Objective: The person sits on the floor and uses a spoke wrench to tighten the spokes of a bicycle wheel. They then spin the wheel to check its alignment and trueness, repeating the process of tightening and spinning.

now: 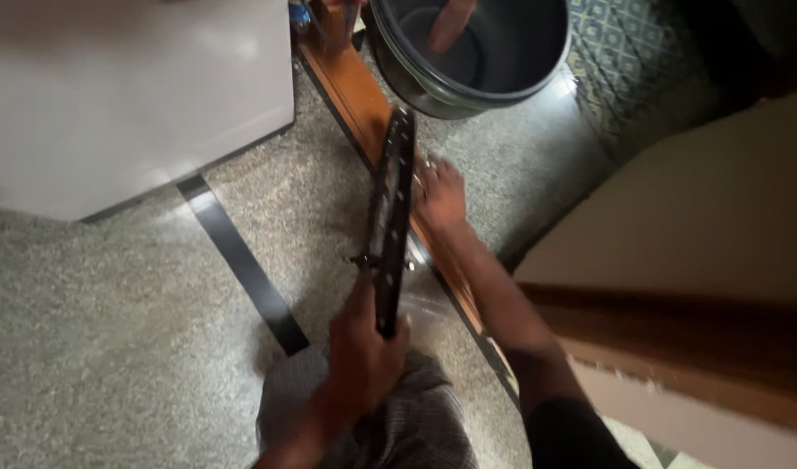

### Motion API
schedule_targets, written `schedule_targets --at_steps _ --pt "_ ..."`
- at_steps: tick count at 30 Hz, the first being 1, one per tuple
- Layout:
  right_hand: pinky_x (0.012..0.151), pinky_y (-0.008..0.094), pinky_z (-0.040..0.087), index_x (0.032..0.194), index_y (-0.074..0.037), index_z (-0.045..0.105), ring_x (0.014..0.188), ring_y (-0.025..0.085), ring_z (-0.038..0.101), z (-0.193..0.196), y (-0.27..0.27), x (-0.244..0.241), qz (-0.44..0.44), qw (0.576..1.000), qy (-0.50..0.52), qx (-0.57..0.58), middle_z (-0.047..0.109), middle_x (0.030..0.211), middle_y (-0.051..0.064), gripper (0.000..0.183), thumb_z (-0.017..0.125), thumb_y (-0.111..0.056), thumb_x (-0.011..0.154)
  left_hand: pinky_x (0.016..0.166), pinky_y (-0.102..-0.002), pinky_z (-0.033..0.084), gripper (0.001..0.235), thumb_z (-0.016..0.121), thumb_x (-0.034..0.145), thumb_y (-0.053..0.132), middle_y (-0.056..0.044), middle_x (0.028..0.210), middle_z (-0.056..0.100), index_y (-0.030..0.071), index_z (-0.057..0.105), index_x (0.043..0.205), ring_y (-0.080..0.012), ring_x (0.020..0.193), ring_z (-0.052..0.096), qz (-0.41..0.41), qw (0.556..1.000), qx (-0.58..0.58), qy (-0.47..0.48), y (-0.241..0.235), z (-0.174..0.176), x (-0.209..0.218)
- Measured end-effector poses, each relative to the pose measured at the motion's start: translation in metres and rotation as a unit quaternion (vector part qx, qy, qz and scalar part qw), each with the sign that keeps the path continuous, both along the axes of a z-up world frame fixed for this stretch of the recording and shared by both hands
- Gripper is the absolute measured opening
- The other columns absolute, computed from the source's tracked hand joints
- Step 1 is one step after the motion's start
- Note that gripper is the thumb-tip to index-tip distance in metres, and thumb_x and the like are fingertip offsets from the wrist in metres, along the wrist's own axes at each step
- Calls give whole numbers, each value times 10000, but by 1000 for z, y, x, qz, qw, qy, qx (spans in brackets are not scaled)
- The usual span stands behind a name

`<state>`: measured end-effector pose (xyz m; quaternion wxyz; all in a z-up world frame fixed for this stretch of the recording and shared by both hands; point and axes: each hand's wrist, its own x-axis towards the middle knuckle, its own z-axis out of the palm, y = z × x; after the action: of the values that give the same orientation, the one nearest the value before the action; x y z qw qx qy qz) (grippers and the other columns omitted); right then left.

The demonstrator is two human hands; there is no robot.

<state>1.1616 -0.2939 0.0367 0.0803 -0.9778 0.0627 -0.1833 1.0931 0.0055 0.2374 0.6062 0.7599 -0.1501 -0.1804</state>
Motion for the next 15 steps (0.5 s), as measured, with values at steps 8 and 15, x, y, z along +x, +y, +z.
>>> schedule_targets --at_steps 8,15 --pt "1172 723 214 1505 -114 544 1562 368 202 -88 -161 172 52 982 95 -156 310 1702 74 443 496 -270 1093 777 -406 630 647 794 721 124 -166 1024 759 81 596 1335 -296 880 766 52 994 90 31 -61 -20 14" --pt "1154 771 149 1597 -123 488 1586 359 102 -142 -241 184 24 941 65 -330 274 1706 48 589 520 -334 1047 912 -420 585 729 862 700 186 -193 1192 733 70 580 1362 -326 1084 747 52 987 141 57 -102 -38 11"
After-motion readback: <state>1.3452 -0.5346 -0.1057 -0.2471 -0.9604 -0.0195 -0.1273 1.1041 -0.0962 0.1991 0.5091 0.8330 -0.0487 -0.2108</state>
